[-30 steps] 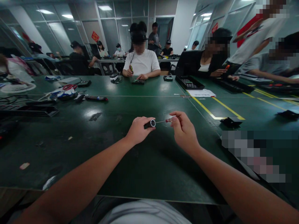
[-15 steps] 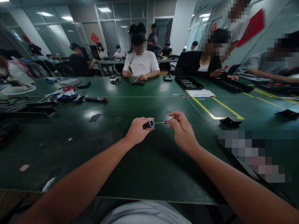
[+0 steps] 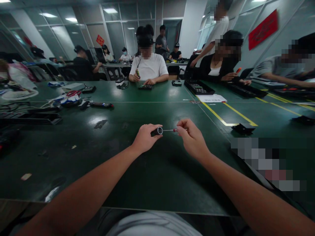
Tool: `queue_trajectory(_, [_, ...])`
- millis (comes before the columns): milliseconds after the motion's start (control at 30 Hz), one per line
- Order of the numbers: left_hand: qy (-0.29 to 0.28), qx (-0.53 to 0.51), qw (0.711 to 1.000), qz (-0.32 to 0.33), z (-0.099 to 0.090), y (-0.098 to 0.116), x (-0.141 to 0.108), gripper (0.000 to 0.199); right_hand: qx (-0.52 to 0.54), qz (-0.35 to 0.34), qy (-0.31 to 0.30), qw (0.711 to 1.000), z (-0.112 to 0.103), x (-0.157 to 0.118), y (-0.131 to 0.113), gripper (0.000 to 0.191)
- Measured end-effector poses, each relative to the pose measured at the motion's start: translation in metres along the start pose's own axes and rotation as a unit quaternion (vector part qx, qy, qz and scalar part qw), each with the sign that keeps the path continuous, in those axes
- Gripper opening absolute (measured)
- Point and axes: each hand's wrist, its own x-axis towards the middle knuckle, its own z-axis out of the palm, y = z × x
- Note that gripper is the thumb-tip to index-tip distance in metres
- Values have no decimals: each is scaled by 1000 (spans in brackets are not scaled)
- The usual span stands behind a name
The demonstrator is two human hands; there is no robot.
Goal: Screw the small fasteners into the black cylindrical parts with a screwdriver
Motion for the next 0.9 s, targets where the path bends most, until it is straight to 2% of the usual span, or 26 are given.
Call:
queue_trajectory(67, [-2,1,1000,5,0,0,0,38,-9,9,-7,1000,-1,1,-2,29])
queue_trajectory(133, [-1,0,1000,6,0,0,-1,38,-16,21,-5,1000,-1,1,-2,34])
queue_trajectory(267, [-3,-3,1000,-2,-1,-1,-1,38,-20,24,-6,999,0,2,-2,20])
queue_trajectory(467, [22,-7,999,-24,-7,-3,1,38,-7,-4,-21,1000,4,1,1,13])
queue_trajectory(567, [11,5,1000,-16,-6,-1,1,38,6,16,2,1000,3,3,3,17])
queue_trajectory(700, [3,20,1000,1,-3,1,0,39,6,38,-1,999,0,5,6,30])
queue_trajectory(800, [3,20,1000,8,-2,-1,1,39,6,31,2,999,0,3,8,19])
queue_trajectory(900, [2,20,1000,8,-2,-2,1,39,55,12,15,998,2,1,7,19])
